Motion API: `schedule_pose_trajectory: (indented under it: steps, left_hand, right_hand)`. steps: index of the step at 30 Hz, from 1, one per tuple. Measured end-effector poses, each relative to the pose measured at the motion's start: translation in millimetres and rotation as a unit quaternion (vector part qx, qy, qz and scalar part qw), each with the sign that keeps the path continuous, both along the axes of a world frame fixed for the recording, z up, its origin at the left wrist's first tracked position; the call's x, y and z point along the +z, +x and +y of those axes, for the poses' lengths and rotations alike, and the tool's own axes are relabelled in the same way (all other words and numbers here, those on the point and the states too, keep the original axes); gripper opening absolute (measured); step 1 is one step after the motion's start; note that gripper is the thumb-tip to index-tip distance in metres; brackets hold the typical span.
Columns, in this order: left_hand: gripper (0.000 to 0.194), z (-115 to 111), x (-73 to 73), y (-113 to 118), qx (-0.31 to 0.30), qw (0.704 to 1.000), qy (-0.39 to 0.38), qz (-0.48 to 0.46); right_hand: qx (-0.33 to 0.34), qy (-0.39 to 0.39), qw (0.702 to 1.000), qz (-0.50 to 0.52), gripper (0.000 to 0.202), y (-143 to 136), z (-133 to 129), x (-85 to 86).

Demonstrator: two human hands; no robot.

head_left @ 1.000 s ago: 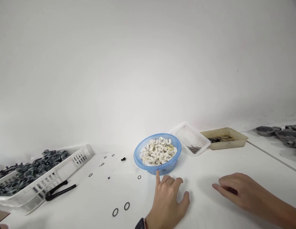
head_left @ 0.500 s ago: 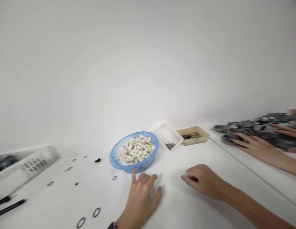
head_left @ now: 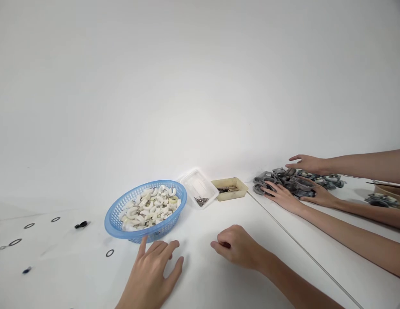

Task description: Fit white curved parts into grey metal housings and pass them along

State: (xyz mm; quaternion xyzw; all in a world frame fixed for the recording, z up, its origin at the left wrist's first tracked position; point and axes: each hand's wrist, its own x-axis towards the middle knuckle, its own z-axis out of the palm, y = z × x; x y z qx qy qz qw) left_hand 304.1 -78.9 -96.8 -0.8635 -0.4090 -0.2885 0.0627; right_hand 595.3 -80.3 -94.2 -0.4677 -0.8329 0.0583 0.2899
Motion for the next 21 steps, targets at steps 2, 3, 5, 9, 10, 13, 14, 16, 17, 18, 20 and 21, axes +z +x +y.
schedule_pose_trajectory:
  steps: [2,3,5,9,10,13,14,16,17,18,20,21]
  left_hand:
    - [0.016,-0.2,-0.2,0.2,-0.004,1.0,0.007,0.0]
    - [0.016,-0.5,-0.3,0.4,-0.006,1.0,0.008,0.001]
    - [0.015,-1.2,-0.2,1.3,-0.011,1.0,0.009,0.003]
    - [0.015,-2.6,0.9,2.6,-0.013,1.0,0.011,0.003]
    - [0.015,-2.7,1.4,2.6,-0.011,1.0,0.011,0.004]
    - [0.015,-2.5,2.7,1.9,0.0,1.0,0.008,0.008]
    - [0.015,-2.2,2.9,1.8,0.003,1.0,0.005,0.009]
    - [0.015,-1.7,2.9,1.9,0.007,1.0,-0.003,0.007]
    - [0.015,-1.6,2.8,2.2,0.008,1.0,-0.007,0.005]
    - [0.015,-1.5,2.6,2.6,0.009,1.0,-0.011,0.003]
    - [0.014,-1.9,2.1,3.5,0.009,1.0,-0.02,-0.002]
    - [0.014,-2.3,1.8,3.8,0.008,1.0,-0.023,-0.003]
  right_hand:
    - [-0.002,-0.002,1.0,-0.008,0.051,-0.4,-0.2,0.5]
    - [-0.004,-0.003,1.0,-0.012,0.051,-0.7,-0.4,1.0]
    - [-0.006,-0.004,1.0,-0.018,0.05,-1.5,-0.8,2.3]
    - [-0.009,-0.01,1.0,-0.024,0.049,-2.4,-1.7,4.6]
    - [-0.01,-0.012,1.0,-0.025,0.049,-2.4,-1.7,4.7]
    - [-0.011,-0.013,0.999,-0.027,0.048,-2.2,-1.1,3.7]
    - [-0.011,-0.013,0.999,-0.028,0.048,-2.3,-0.8,3.2]
    - [-0.011,-0.012,0.999,-0.03,0.049,-2.5,-0.6,2.2]
    - [-0.011,-0.012,0.999,-0.031,0.049,-2.5,-0.6,1.7]
    - [-0.011,-0.012,0.999,-0.032,0.049,-2.5,-0.6,1.2]
    - [-0.011,-0.012,0.999,-0.034,0.049,-2.1,-0.7,0.3]
    - [-0.011,-0.012,0.999,-0.034,0.049,-1.7,-0.5,-0.1]
